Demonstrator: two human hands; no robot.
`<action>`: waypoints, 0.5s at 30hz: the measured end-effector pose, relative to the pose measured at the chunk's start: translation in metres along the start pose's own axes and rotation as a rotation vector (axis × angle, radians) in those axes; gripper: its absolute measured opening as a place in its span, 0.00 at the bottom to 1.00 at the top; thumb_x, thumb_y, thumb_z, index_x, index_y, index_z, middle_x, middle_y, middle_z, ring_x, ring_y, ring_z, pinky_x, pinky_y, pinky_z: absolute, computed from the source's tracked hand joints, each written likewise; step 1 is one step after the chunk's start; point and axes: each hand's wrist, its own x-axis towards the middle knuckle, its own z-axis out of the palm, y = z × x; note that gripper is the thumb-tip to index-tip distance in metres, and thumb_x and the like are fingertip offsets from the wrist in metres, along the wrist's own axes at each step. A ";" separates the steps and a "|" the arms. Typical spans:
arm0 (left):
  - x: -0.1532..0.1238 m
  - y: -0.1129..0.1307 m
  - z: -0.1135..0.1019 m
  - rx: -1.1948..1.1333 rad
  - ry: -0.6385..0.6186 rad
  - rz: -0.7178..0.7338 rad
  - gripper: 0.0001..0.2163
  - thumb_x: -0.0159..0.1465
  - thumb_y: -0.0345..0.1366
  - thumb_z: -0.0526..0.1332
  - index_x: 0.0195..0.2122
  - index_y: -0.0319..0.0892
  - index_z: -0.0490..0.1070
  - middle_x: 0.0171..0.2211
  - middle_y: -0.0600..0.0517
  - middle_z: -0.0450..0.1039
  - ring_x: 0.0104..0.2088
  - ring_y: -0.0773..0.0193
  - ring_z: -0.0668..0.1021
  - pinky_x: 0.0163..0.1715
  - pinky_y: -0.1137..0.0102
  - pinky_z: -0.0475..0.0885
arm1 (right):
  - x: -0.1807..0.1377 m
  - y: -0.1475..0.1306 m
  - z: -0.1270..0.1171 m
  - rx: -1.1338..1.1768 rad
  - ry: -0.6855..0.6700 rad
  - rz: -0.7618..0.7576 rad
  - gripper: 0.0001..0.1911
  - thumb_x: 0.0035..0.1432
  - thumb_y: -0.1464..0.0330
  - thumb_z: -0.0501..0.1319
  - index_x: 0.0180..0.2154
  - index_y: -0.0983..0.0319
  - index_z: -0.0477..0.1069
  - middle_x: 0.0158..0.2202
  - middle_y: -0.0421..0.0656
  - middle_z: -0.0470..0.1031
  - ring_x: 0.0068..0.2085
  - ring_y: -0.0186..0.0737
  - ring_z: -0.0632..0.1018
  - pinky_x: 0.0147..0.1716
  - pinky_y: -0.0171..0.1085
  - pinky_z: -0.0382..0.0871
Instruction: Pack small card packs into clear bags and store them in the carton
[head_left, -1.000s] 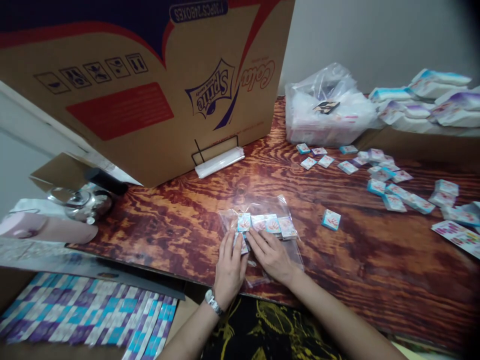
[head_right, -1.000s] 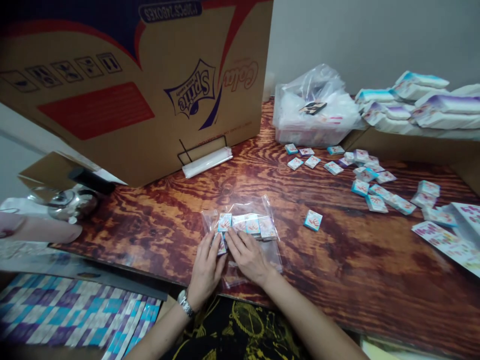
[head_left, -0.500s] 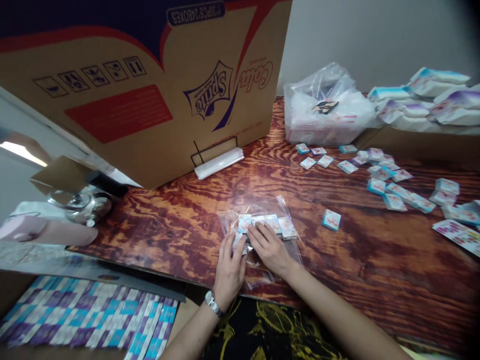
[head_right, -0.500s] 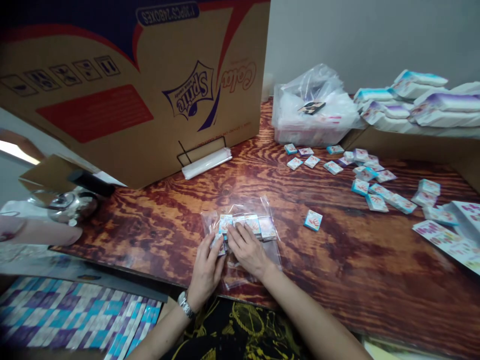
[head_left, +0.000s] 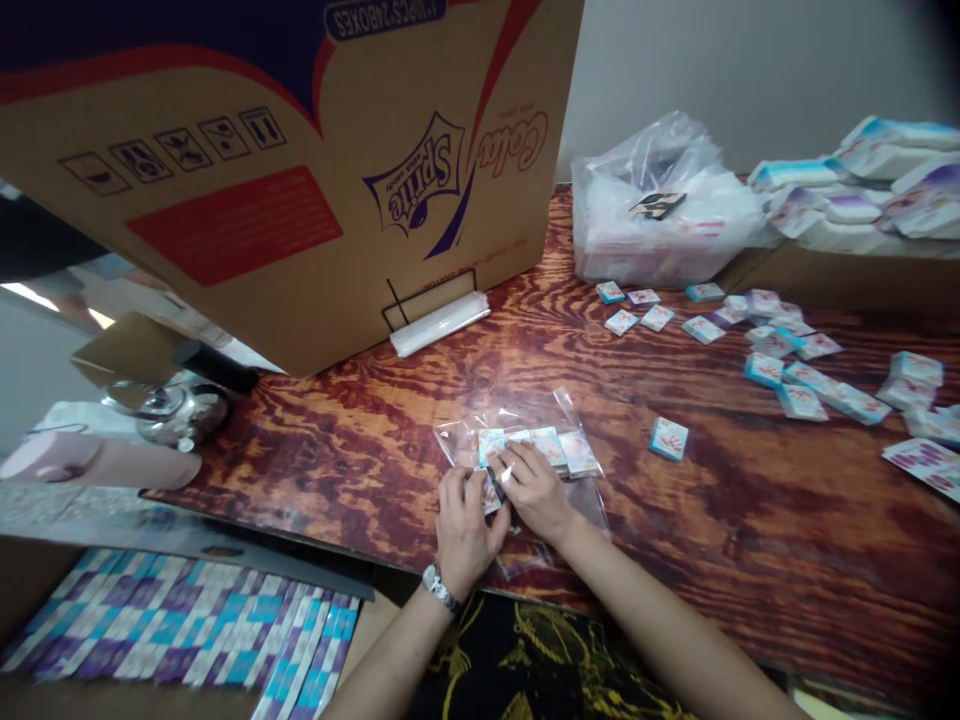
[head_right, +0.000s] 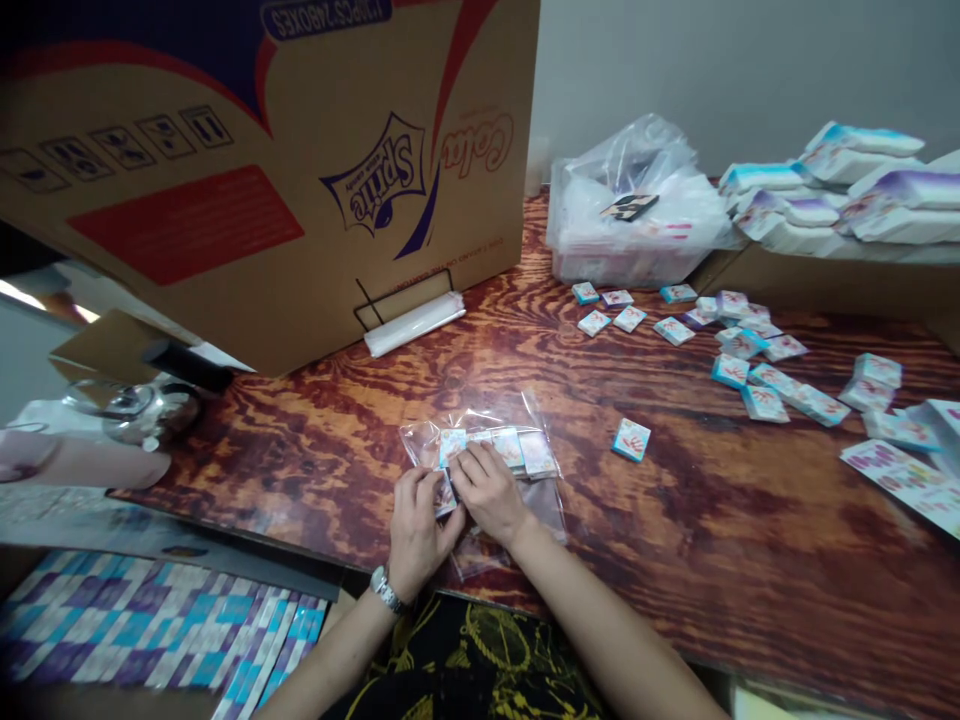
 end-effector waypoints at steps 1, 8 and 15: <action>0.000 0.000 0.000 0.002 0.004 -0.007 0.18 0.59 0.34 0.59 0.51 0.39 0.61 0.46 0.41 0.62 0.50 0.52 0.67 0.45 0.57 0.70 | 0.000 -0.001 0.001 -0.002 0.021 -0.001 0.13 0.62 0.74 0.53 0.45 0.67 0.72 0.44 0.49 0.75 0.50 0.45 0.70 0.53 0.47 0.65; 0.003 -0.006 -0.001 0.015 -0.012 -0.008 0.19 0.59 0.35 0.58 0.52 0.40 0.61 0.46 0.42 0.61 0.48 0.54 0.67 0.46 0.58 0.69 | -0.002 0.000 0.003 0.002 0.042 -0.017 0.12 0.61 0.77 0.53 0.43 0.69 0.73 0.44 0.50 0.75 0.51 0.45 0.71 0.53 0.46 0.66; 0.002 -0.011 -0.001 -0.040 -0.060 0.000 0.20 0.62 0.39 0.58 0.54 0.40 0.58 0.48 0.41 0.62 0.51 0.54 0.66 0.50 0.56 0.66 | -0.002 0.012 -0.003 0.120 -0.068 -0.093 0.11 0.63 0.76 0.51 0.42 0.68 0.72 0.45 0.50 0.73 0.53 0.45 0.69 0.54 0.47 0.66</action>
